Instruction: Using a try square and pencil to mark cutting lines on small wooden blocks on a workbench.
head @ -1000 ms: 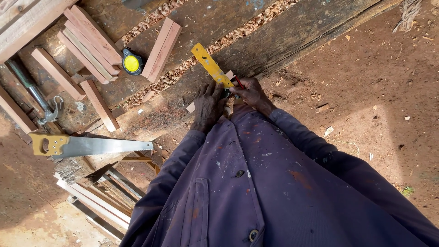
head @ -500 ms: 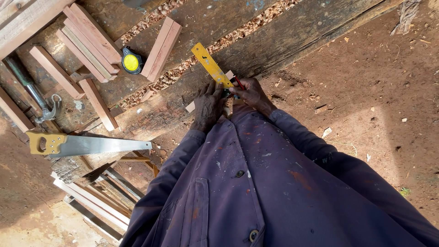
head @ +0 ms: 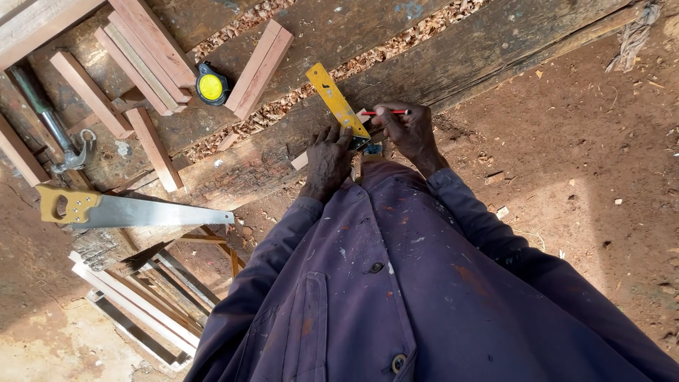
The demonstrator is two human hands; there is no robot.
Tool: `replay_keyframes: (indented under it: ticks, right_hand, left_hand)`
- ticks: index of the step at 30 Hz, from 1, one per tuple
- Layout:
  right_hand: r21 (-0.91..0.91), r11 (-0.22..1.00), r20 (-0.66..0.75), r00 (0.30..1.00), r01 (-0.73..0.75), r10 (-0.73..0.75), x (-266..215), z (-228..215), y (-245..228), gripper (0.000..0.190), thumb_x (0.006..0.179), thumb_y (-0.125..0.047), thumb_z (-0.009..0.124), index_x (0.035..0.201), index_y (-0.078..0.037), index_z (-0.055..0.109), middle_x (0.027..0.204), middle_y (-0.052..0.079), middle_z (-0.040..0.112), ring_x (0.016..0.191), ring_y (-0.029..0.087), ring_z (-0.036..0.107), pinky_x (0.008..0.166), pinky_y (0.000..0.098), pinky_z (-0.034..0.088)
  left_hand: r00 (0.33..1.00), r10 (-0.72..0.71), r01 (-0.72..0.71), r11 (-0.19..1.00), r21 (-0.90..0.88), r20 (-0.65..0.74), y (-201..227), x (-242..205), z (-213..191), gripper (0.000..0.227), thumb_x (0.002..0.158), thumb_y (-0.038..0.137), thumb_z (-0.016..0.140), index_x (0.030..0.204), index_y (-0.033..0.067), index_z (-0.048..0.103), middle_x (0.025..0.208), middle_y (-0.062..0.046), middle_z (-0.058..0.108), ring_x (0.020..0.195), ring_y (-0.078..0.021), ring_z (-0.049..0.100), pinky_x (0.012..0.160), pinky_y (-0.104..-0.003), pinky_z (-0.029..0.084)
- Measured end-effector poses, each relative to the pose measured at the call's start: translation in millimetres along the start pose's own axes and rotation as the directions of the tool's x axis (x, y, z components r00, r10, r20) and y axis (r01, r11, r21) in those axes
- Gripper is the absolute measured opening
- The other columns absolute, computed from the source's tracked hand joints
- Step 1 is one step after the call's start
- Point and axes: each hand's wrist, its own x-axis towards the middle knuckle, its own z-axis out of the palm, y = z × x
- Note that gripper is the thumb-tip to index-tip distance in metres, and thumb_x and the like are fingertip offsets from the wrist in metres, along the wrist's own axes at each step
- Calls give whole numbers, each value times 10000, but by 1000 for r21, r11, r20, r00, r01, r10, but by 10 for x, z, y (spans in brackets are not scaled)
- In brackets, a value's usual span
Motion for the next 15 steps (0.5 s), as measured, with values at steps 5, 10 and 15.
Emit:
replay_keyframes:
  ticks: [5, 10, 15]
  right_hand:
    - [-101, 970, 150, 967, 223, -207, 51, 48, 77, 200, 1034, -118, 671, 1167, -7, 769, 823, 253, 729, 731, 332, 733, 574, 398, 581]
    - [-217, 917, 294, 918, 335, -266, -66, -81, -24, 218, 1062, -138, 625, 1189, -9, 747, 944, 287, 727, 908, 543, 671, 688, 573, 571]
    - [-258, 929, 214, 953, 266, -214, -44, -81, -133, 164, 1037, -160, 672, 1143, -90, 775, 845, 184, 737, 770, 313, 749, 674, 417, 585]
  left_hand:
    - [1000, -11, 11, 1000, 0, -2, 1, -7, 26, 602, 775, 341, 857, 1314, 122, 705, 1309, -230, 667, 1226, -408, 636, 963, -519, 489]
    - [1000, -16, 16, 999, 29, -20, 19, 6, 38, 609, 762, 352, 866, 1305, 125, 710, 1301, -226, 672, 1214, -401, 642, 946, -506, 495]
    - [1000, -20, 20, 1000, 17, 15, 39, 16, 14, 603, 770, 336, 860, 1306, 105, 709, 1303, -237, 671, 1213, -414, 645, 966, -522, 497]
